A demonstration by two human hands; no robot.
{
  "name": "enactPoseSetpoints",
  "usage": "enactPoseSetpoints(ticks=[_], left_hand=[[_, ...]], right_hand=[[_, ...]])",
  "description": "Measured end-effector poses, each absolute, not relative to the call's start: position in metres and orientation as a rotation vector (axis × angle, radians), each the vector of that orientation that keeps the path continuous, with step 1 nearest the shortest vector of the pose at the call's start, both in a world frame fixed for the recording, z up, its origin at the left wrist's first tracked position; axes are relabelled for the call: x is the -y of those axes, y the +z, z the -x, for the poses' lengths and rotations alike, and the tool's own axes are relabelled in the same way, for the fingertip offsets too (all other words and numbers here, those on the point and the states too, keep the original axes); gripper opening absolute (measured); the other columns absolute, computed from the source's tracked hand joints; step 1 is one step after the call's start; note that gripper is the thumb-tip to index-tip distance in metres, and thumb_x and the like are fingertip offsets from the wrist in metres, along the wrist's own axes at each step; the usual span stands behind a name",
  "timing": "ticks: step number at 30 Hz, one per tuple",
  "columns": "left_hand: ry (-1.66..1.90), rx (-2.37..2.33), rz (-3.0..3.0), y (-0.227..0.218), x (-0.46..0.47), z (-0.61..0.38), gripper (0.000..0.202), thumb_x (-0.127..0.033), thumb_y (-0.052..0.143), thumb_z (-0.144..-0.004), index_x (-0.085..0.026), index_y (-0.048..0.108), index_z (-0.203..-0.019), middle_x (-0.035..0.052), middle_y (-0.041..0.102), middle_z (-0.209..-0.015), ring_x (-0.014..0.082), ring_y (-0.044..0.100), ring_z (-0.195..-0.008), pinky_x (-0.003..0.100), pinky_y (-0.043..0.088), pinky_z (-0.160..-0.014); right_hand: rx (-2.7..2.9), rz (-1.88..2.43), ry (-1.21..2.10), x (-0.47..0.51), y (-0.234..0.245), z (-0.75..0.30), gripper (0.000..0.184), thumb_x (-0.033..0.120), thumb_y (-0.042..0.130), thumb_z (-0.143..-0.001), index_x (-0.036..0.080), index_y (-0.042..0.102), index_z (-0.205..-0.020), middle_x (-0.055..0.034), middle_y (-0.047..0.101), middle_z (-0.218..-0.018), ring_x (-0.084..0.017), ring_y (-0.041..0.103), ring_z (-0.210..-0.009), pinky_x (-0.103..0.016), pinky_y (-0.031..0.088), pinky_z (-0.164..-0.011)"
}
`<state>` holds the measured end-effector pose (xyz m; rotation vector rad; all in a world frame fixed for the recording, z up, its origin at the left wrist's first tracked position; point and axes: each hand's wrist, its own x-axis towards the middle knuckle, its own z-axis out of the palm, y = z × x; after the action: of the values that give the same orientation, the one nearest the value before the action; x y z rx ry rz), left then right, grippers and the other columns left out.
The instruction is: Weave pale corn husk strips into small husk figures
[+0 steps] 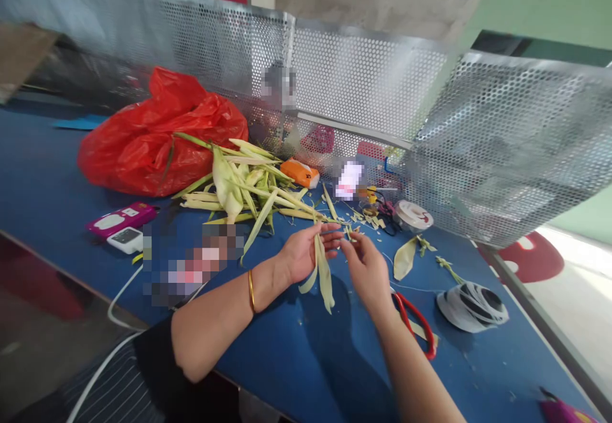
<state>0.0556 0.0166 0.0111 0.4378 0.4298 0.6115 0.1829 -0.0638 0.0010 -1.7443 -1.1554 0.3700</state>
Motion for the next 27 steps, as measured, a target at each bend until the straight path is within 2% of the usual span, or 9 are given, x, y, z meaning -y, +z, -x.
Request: enactPoseSetpoints(ticks=[3,5,10,15,17,19,21,23,27], left_hand=[[0.652,-0.399,-0.409,0.013,-0.012,-0.056,0.034,-0.026,0.038,-0.100,-0.010,0.067,-0.097,0.0082,0.069,-0.078,0.0145,0.065,-0.068,0.028,0.051,-0.069],[0.666,-0.416,-0.442,0.014,-0.009,-0.057,0.032,-0.026,0.041,-0.099,-0.011,0.068,-0.100,0.0087,0.069,-0.080,0.0147,0.066,-0.072,0.028,0.051,-0.074],[0.659,-0.561,-0.726,0.013,-0.013,-0.055,0.028,-0.030,0.049,-0.096,-0.014,0.070,-0.105,0.0090,0.071,-0.093,0.0140,0.064,-0.082,0.024,0.047,-0.073],[0.638,-0.821,-1.054,0.009,-0.018,-0.055,0.046,-0.052,0.046,-0.094,-0.011,0.067,-0.089,0.0107,0.071,-0.089,0.0148,0.063,-0.073,0.023,0.043,-0.061],[0.694,-0.838,-1.135,0.007,-0.018,-0.056,0.046,-0.051,0.042,-0.096,-0.012,0.065,-0.092,0.0100,0.071,-0.084,0.0138,0.063,-0.067,0.022,0.043,-0.059],[0.743,-0.798,-1.199,0.006,-0.018,-0.057,0.040,-0.046,0.041,-0.097,-0.014,0.064,-0.105,0.0085,0.070,-0.082,0.0133,0.064,-0.064,0.022,0.044,-0.058],[0.740,-0.735,-1.255,0.005,-0.018,-0.058,0.040,-0.042,0.042,-0.097,-0.017,0.059,-0.123,0.0075,0.070,-0.086,0.0129,0.065,-0.064,0.022,0.046,-0.059],[0.708,-0.684,-1.306,0.004,-0.019,-0.059,0.043,-0.042,0.044,-0.097,-0.020,0.057,-0.130,0.0078,0.071,-0.095,0.0126,0.066,-0.066,0.022,0.047,-0.059],[0.584,-0.678,-1.277,0.003,-0.019,-0.059,0.043,-0.046,0.044,-0.097,-0.014,0.066,-0.116,0.0112,0.069,-0.110,0.0125,0.065,-0.071,0.021,0.049,-0.060]], right_hand=[[0.960,1.490,0.917,0.076,-0.004,-0.155,0.057,0.067,0.063,-0.076,0.018,0.066,-0.105,-0.0092,0.074,-0.089,-0.024,0.069,-0.074,-0.034,0.052,-0.069],[0.884,1.443,1.042,0.080,-0.007,-0.142,0.056,0.062,0.073,-0.069,0.018,0.066,-0.102,-0.0061,0.073,-0.080,-0.021,0.067,-0.065,-0.031,0.050,-0.061],[0.805,1.464,1.026,0.081,-0.011,-0.142,0.050,0.055,0.085,-0.056,0.016,0.068,-0.081,-0.0024,0.069,-0.064,-0.012,0.054,-0.045,-0.024,0.041,-0.044],[0.688,1.491,0.924,0.086,-0.002,-0.166,0.049,0.055,0.084,-0.054,0.019,0.068,-0.082,0.0002,0.067,-0.060,-0.008,0.048,-0.036,-0.020,0.035,-0.035],[0.662,1.493,0.905,0.088,0.003,-0.173,0.049,0.054,0.085,-0.053,0.019,0.068,-0.081,0.0007,0.067,-0.060,-0.008,0.049,-0.035,-0.020,0.037,-0.035],[0.645,1.508,0.907,0.090,0.008,-0.176,0.049,0.053,0.086,-0.052,0.019,0.067,-0.081,0.0007,0.067,-0.059,-0.009,0.049,-0.035,-0.021,0.038,-0.034],[0.653,1.527,0.910,0.091,0.011,-0.177,0.050,0.053,0.086,-0.051,0.018,0.068,-0.082,0.0003,0.067,-0.059,-0.008,0.047,-0.035,-0.020,0.036,-0.034],[0.702,1.540,0.936,0.092,0.013,-0.175,0.052,0.053,0.086,-0.051,0.017,0.068,-0.083,0.0000,0.067,-0.059,-0.007,0.046,-0.036,-0.018,0.034,-0.034],[0.809,1.533,1.073,0.095,0.015,-0.172,0.052,0.054,0.085,-0.057,0.016,0.070,-0.089,-0.0014,0.068,-0.060,-0.008,0.049,-0.038,-0.018,0.036,-0.035]])
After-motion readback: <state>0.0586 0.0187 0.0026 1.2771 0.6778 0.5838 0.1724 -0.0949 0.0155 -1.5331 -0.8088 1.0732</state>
